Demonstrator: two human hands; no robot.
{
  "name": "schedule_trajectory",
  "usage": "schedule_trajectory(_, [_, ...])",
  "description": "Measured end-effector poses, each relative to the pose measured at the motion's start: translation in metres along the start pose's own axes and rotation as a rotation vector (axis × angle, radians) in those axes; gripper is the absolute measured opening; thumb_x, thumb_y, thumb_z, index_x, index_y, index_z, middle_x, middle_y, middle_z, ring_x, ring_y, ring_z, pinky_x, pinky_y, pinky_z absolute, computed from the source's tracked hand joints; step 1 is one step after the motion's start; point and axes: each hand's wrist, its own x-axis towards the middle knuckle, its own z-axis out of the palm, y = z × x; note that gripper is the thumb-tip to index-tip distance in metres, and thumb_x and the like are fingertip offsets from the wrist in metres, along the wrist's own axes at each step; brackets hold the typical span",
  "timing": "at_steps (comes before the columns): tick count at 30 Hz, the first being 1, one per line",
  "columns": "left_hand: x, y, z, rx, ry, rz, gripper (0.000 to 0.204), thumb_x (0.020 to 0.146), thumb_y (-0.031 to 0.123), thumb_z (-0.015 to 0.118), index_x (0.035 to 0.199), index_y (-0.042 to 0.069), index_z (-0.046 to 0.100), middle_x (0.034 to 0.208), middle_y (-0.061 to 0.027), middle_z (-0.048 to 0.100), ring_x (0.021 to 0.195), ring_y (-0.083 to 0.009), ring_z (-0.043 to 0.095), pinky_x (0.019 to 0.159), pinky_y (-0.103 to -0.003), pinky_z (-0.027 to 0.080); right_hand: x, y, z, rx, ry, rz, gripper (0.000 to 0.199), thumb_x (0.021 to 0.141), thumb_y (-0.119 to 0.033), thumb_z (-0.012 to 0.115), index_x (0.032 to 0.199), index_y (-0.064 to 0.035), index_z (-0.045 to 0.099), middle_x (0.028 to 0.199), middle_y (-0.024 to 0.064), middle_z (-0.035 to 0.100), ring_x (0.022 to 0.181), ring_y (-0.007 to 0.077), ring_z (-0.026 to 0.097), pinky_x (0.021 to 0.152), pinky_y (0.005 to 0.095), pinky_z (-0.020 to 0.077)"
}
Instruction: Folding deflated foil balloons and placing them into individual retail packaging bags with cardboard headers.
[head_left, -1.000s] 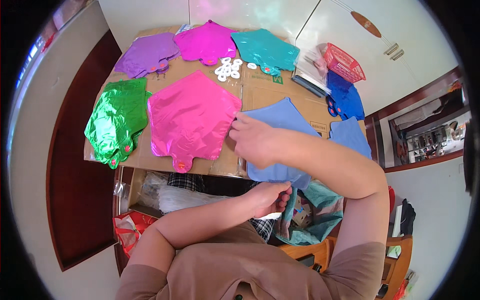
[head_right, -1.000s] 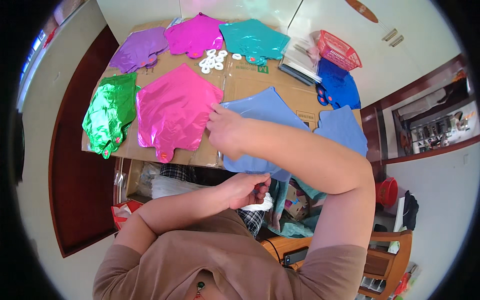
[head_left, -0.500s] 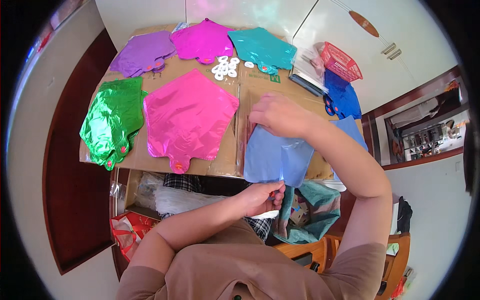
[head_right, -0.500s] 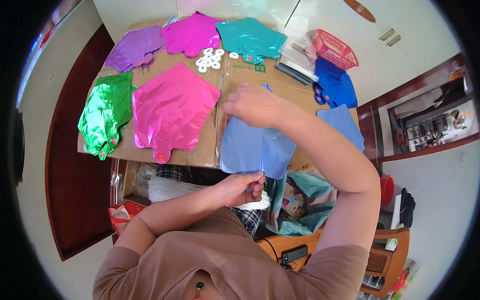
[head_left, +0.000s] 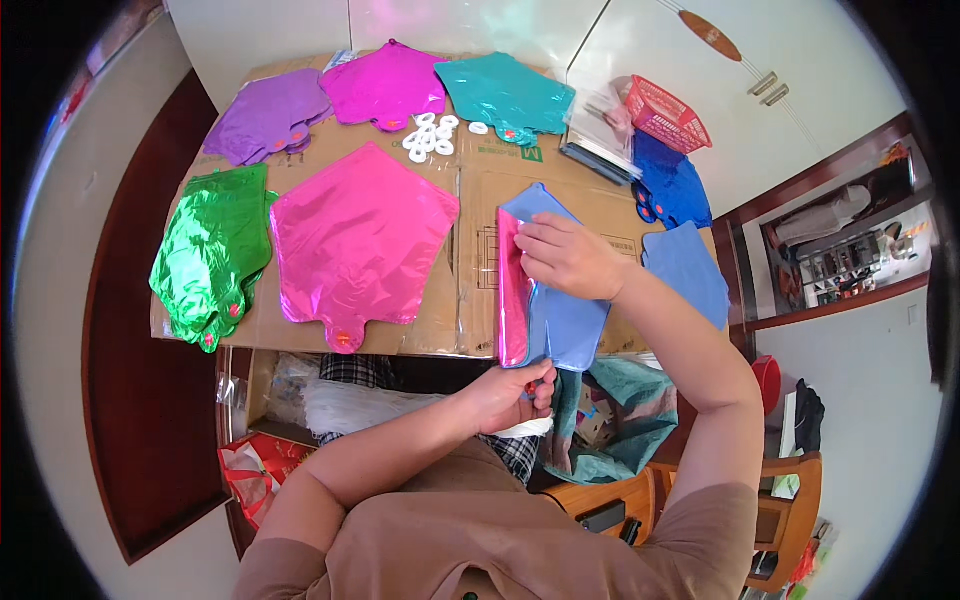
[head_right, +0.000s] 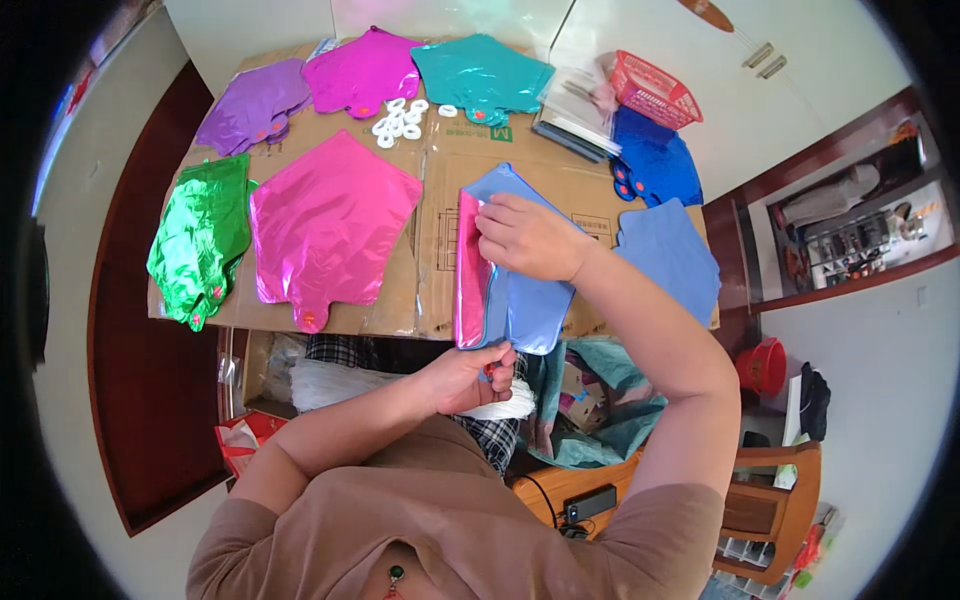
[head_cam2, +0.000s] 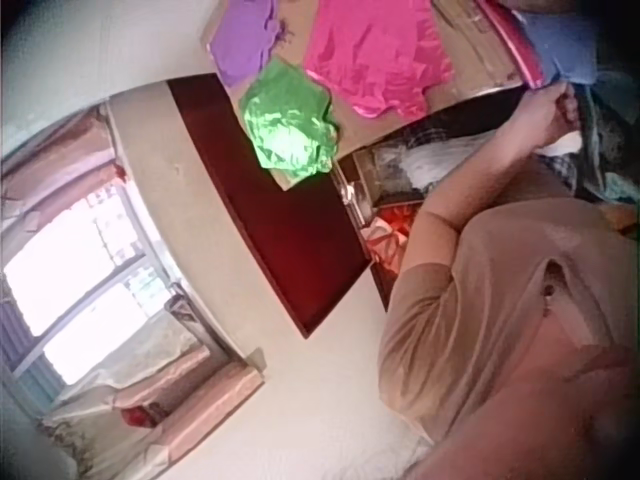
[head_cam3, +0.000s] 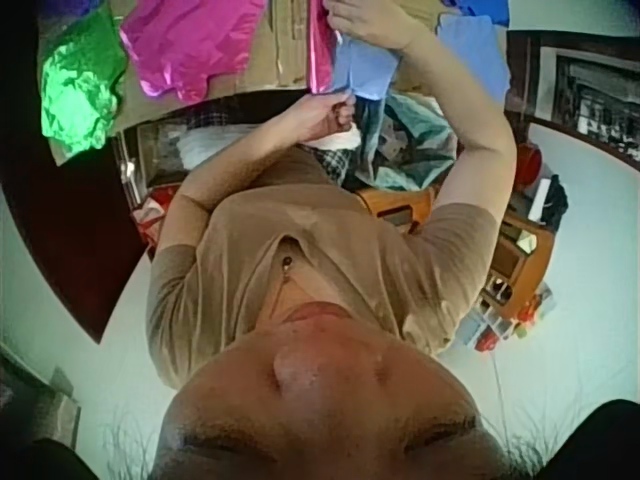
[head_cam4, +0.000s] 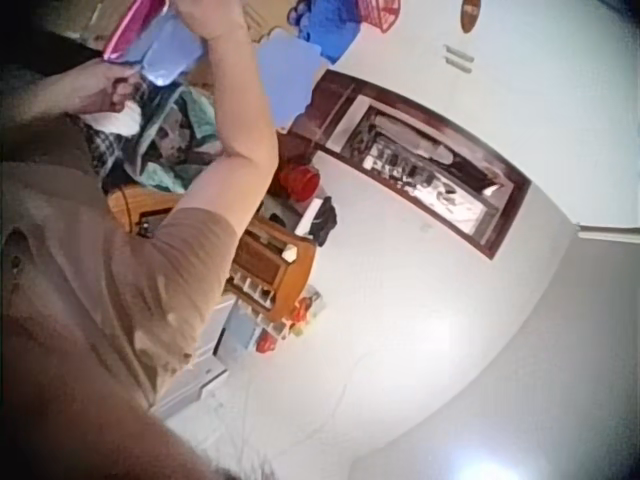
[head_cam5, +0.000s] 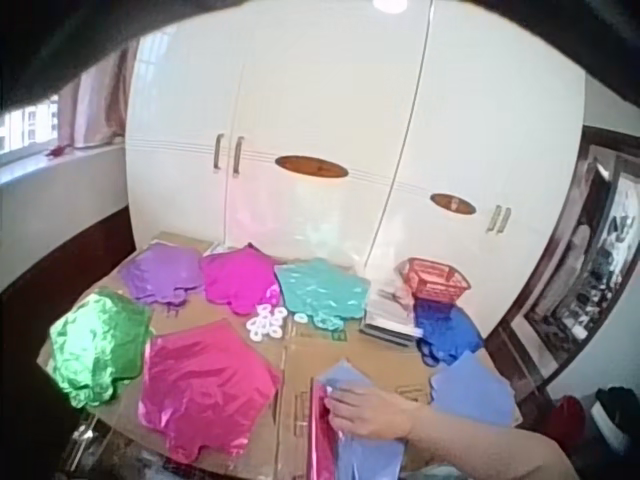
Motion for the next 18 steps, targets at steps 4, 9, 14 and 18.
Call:
schedule_trajectory(4, [0.001,0.0,-0.001,0.003,0.025,-0.008,0.024,0.099,0.032,0.051,0.087,0.012,0.051,0.069,0.0023,0.044,0.067,-0.012,0.044,0.072,-0.03,0.04,0.002,0.0,0.002,-0.007,0.003,-0.001,0.012,0.075,-0.014,0.057,0.082,-0.0052,0.057,0.101,0.0115,0.063,0.102,0.0254,0.06,0.099,0.0408,0.0444])
schedule_trajectory(9, [0.002,-0.001,0.001,0.028,0.043,0.003,0.025,0.099,0.033,0.051,0.086,0.012,0.05,0.069,0.0024,0.043,0.066,-0.0123,0.043,0.073,-0.03,0.04,0.002,0.002,0.003,0.005,-0.048,-0.018,0.013,0.076,-0.015,0.058,0.084,-0.0046,0.058,0.101,0.0119,0.063,0.101,0.0258,0.061,0.099,0.0415,0.0449])
schedule_trajectory(14, [-0.001,0.003,-0.009,0.079,-0.005,-0.051,0.03,0.099,0.035,0.05,0.106,0.007,0.057,0.087,-0.0051,0.059,0.08,-0.015,0.057,0.081,-0.034,0.046,0.003,0.004,0.005,0.055,-0.12,-0.032,0.016,0.076,-0.014,0.059,0.088,-0.0027,0.06,0.105,0.0139,0.065,0.102,0.0273,0.062,0.098,0.043,0.0463])
schedule_trajectory(18, [-0.047,0.037,0.005,0.506,0.113,-0.367,0.05,0.096,0.04,0.055,0.127,0.001,0.053,0.113,-0.0148,0.064,0.094,-0.0188,0.066,0.083,-0.036,0.052,0.009,0.007,0.007,0.019,-0.013,-0.091,0.008,0.073,-0.014,0.058,0.073,-0.007,0.055,0.079,0.0072,0.058,0.086,0.0237,0.059,0.092,0.038,0.0457])
